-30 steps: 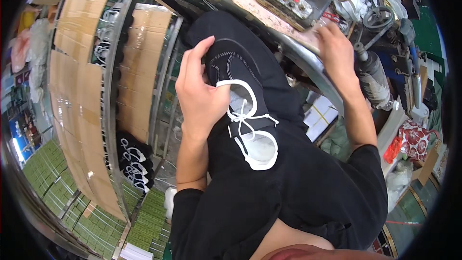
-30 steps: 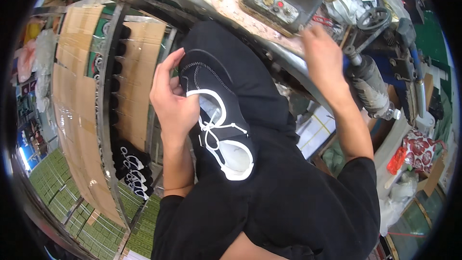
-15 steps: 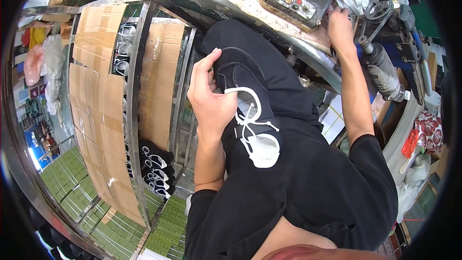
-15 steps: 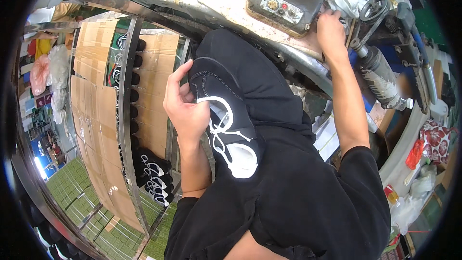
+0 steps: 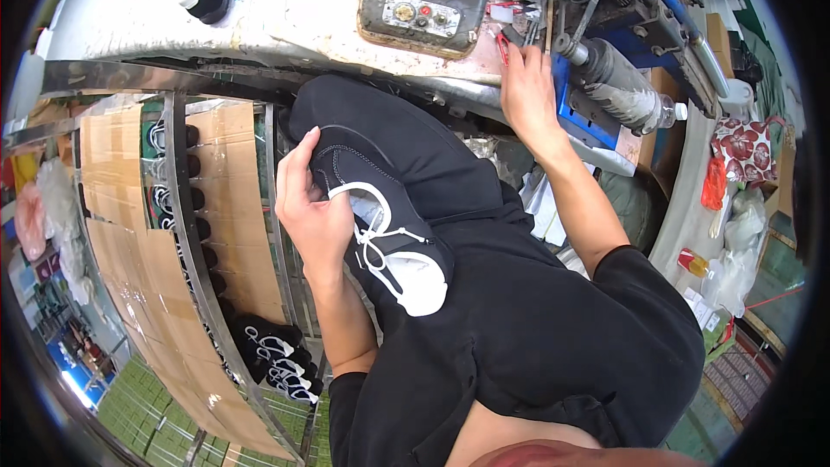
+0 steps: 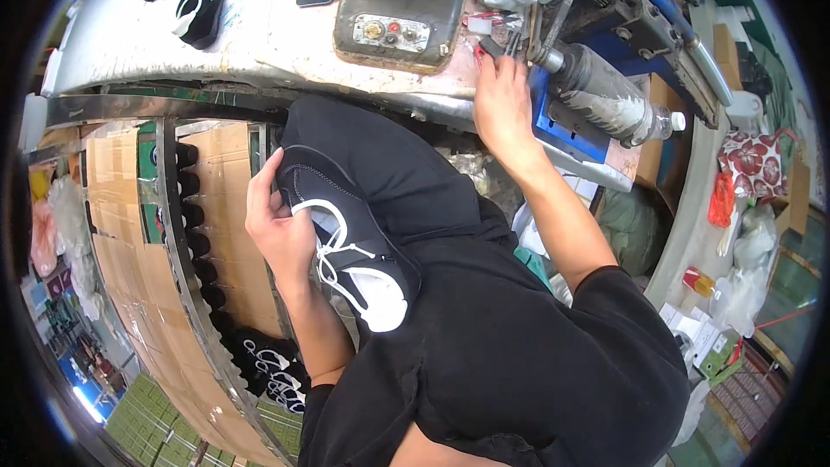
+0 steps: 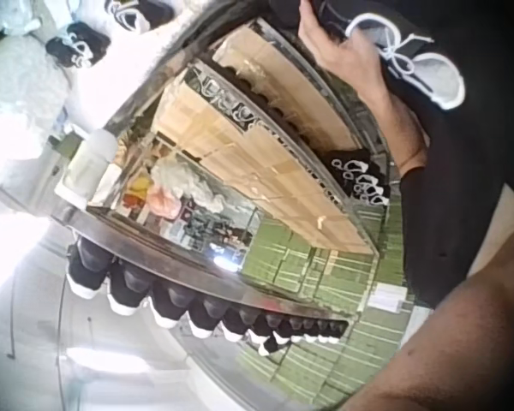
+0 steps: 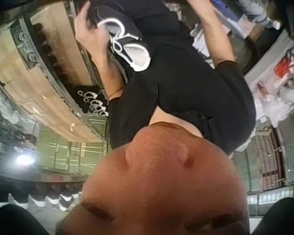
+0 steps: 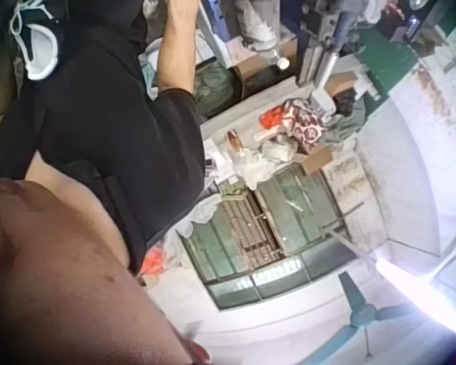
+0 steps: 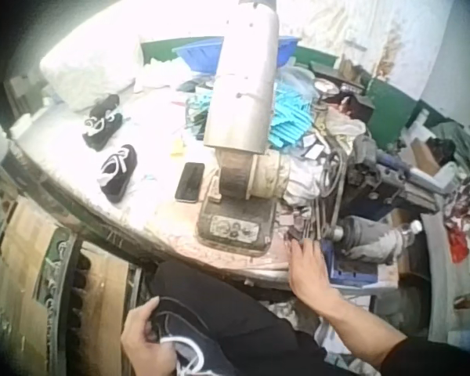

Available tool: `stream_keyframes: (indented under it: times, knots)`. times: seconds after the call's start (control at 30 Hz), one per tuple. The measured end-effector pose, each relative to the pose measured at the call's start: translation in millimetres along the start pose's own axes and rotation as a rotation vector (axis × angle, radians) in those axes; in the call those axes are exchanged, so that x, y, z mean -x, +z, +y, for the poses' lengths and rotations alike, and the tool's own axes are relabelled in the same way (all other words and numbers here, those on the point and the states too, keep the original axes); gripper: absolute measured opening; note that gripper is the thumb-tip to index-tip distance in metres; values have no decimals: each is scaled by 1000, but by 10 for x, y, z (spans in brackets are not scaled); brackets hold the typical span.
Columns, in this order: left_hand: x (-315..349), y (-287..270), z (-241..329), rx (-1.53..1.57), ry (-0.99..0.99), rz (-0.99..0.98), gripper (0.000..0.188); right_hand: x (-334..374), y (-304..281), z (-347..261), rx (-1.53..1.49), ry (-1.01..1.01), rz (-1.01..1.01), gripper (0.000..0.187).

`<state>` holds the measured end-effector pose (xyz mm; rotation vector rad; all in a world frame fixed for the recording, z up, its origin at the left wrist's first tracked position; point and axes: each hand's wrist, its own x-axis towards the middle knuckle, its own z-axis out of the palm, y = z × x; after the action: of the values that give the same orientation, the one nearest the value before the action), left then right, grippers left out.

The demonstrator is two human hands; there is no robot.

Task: The person repairs a black shoe by hand, using a red utility knife to trim excess material and a white cloth to wipe the surface. The person repeatedly inspects the shoe, adjusts the laces, and places the shoe on a nearby shelf.

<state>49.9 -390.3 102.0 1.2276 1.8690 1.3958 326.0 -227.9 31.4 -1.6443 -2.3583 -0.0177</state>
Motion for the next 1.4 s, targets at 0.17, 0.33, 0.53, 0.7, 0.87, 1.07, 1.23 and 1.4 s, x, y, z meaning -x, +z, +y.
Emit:
stream_keyframes:
  times: [0.17, 0.33, 0.53, 0.7, 0.87, 1.07, 1.23, 1.4]
  knots:
    - [7, 18, -42, -12, 46, -21, 69, -443, 247, 188, 180, 224, -77, 31]
    - [25, 1, -99, 56, -27, 12, 64, -521, 328, 324, 165, 260, -9, 32]
    - [-16, 23, -53, -1, 35, 18, 66, -263, -126, -208, -371, -11, 114, 23]
    - [-251, 83, 111, 54, 85, 86, 62, 518, -306, -781, -1629, 293, -555, 26]
    - [-580, 263, 454, -45, 82, 99, 57, 672, -700, -915, -2126, 925, -856, 36]
    - [-796, 364, 922, 206, 80, -201, 76, 347, -1108, -388, -2182, 652, -767, 38]
    - [-925, 493, 1102, 376, 18, -219, 87, 187, -1335, -205, -2171, 912, -705, 33]
    - [-1054, 585, 1149, 380, 11, -201, 88, 112, -1376, -232, -2203, 748, -657, 33]
